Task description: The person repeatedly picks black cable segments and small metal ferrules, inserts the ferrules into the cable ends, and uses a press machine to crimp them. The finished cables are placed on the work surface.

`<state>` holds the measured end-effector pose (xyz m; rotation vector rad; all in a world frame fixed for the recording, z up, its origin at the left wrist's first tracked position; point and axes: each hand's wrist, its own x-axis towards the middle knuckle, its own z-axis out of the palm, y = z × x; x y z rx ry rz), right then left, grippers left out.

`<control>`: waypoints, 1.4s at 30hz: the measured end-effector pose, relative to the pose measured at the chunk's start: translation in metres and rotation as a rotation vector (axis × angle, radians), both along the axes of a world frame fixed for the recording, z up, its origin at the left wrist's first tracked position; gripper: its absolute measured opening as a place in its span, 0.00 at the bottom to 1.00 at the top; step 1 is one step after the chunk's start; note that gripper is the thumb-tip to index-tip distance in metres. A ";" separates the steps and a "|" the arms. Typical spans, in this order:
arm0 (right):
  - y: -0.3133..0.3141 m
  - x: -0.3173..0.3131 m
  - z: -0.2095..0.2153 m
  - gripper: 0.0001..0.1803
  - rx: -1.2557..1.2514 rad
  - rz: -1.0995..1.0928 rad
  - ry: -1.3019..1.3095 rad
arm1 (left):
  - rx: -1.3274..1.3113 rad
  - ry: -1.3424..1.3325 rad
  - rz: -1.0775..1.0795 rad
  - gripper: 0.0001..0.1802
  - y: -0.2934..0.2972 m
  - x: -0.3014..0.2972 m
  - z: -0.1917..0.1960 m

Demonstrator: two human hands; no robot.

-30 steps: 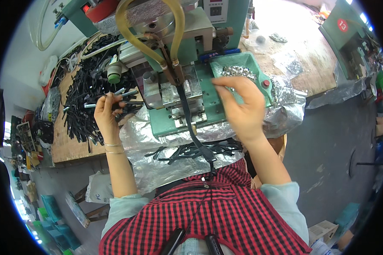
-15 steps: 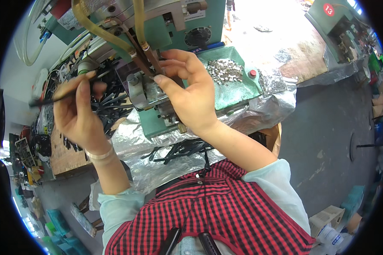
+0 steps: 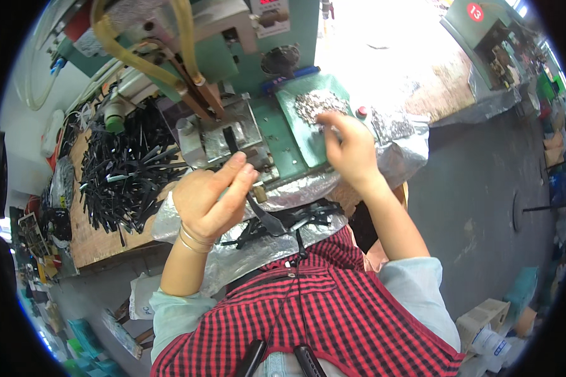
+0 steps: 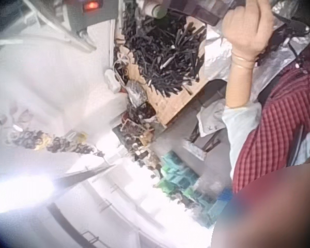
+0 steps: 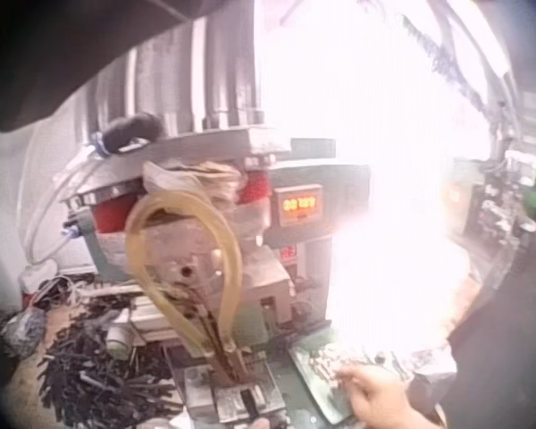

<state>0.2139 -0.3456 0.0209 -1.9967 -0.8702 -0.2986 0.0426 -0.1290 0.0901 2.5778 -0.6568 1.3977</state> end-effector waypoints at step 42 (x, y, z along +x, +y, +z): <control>0.008 -0.004 -0.009 0.06 -0.013 -0.233 -0.074 | -0.349 0.492 0.867 0.06 0.165 -0.050 -0.024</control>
